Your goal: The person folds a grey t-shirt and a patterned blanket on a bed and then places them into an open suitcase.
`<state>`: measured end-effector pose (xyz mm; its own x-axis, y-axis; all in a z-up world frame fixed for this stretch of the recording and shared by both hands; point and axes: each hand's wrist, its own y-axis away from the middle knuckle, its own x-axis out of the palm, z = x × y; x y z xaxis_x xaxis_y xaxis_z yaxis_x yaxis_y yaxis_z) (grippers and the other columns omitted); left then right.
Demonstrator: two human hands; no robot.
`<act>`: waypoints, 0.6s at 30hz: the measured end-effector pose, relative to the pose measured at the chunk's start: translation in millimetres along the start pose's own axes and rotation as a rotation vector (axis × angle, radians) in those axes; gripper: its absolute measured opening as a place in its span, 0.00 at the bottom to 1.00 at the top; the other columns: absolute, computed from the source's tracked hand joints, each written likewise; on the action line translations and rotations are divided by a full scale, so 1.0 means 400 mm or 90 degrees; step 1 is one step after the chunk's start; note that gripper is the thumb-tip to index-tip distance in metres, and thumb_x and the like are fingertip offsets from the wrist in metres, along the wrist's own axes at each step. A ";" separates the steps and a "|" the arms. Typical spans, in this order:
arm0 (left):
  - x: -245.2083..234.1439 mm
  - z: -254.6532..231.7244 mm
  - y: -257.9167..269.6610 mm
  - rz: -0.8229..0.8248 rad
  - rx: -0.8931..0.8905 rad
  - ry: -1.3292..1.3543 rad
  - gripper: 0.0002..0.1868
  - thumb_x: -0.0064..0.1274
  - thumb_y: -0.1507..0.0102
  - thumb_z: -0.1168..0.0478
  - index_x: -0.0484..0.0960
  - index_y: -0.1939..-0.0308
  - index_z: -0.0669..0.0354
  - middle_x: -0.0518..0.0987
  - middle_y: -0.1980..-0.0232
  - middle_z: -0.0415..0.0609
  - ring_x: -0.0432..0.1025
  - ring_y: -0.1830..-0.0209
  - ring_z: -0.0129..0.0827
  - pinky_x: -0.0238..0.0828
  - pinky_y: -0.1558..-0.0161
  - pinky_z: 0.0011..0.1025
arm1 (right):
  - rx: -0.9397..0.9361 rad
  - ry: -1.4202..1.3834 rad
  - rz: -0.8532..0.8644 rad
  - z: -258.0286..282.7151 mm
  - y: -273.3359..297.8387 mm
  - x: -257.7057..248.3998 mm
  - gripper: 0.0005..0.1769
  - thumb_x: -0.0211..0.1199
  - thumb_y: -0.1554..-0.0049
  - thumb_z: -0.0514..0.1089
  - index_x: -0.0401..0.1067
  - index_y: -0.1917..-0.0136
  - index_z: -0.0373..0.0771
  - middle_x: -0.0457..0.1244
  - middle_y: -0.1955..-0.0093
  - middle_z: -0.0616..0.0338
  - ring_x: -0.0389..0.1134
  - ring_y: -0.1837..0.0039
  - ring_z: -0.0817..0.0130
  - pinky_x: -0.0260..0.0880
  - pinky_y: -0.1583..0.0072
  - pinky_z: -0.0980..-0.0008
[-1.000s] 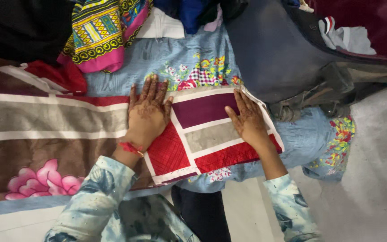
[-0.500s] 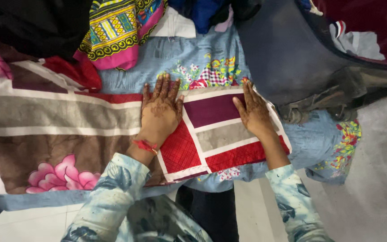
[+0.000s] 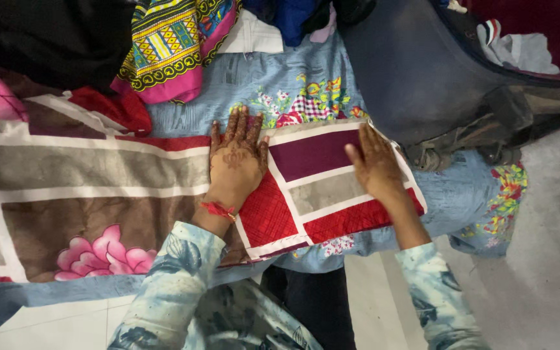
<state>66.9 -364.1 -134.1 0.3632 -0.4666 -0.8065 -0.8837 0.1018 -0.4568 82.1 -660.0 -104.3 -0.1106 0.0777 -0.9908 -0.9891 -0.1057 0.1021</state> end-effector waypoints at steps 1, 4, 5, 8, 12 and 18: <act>0.000 0.001 0.000 0.002 0.001 -0.007 0.29 0.35 0.29 0.49 0.67 0.25 0.55 0.60 0.21 0.59 0.52 0.20 0.47 0.37 0.25 0.57 | -0.023 -0.016 -0.048 -0.023 -0.003 0.003 0.45 0.27 0.34 0.72 0.34 0.16 0.41 0.30 0.13 0.56 0.28 0.13 0.64 0.27 0.17 0.60; 0.006 0.000 0.003 0.002 0.003 -0.014 0.29 0.35 0.29 0.49 0.68 0.26 0.54 0.61 0.21 0.59 0.53 0.20 0.48 0.37 0.24 0.57 | -0.087 -0.071 -0.098 0.011 0.022 0.008 0.44 0.28 0.34 0.71 0.36 0.16 0.42 0.32 0.13 0.56 0.29 0.13 0.65 0.28 0.17 0.59; 0.007 0.001 0.002 -0.003 0.001 -0.015 0.29 0.35 0.28 0.49 0.68 0.26 0.54 0.61 0.21 0.59 0.53 0.20 0.48 0.38 0.24 0.57 | -0.133 -0.108 -0.099 0.052 0.030 0.007 0.43 0.28 0.34 0.69 0.36 0.16 0.43 0.32 0.12 0.56 0.29 0.13 0.65 0.27 0.17 0.56; 0.011 0.006 0.003 -0.011 0.010 -0.009 0.29 0.35 0.28 0.49 0.68 0.26 0.55 0.61 0.22 0.60 0.53 0.20 0.49 0.38 0.25 0.57 | -0.259 -0.143 -0.009 0.169 0.032 0.014 0.44 0.31 0.33 0.68 0.35 0.16 0.39 0.31 0.13 0.50 0.28 0.14 0.58 0.25 0.19 0.54; 0.009 0.005 0.004 0.003 0.003 -0.017 0.29 0.35 0.28 0.49 0.69 0.26 0.54 0.62 0.22 0.59 0.53 0.20 0.48 0.38 0.24 0.58 | -0.256 -0.100 -0.015 0.128 -0.028 0.038 0.45 0.32 0.35 0.70 0.35 0.16 0.40 0.31 0.13 0.51 0.29 0.14 0.57 0.25 0.20 0.54; 0.009 0.001 0.003 -0.004 0.004 -0.015 0.29 0.36 0.29 0.48 0.69 0.26 0.53 0.62 0.22 0.59 0.54 0.21 0.48 0.38 0.24 0.57 | -0.130 -0.102 -0.137 -0.029 -0.032 -0.004 0.44 0.36 0.32 0.68 0.37 0.16 0.38 0.35 0.13 0.50 0.33 0.12 0.59 0.34 0.16 0.60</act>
<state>67.1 -365.2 -137.7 0.3760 -0.4458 -0.8123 -0.8795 0.1044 -0.4644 96.0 -670.4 -105.1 0.0688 0.2724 -0.9597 -0.9535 -0.2651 -0.1436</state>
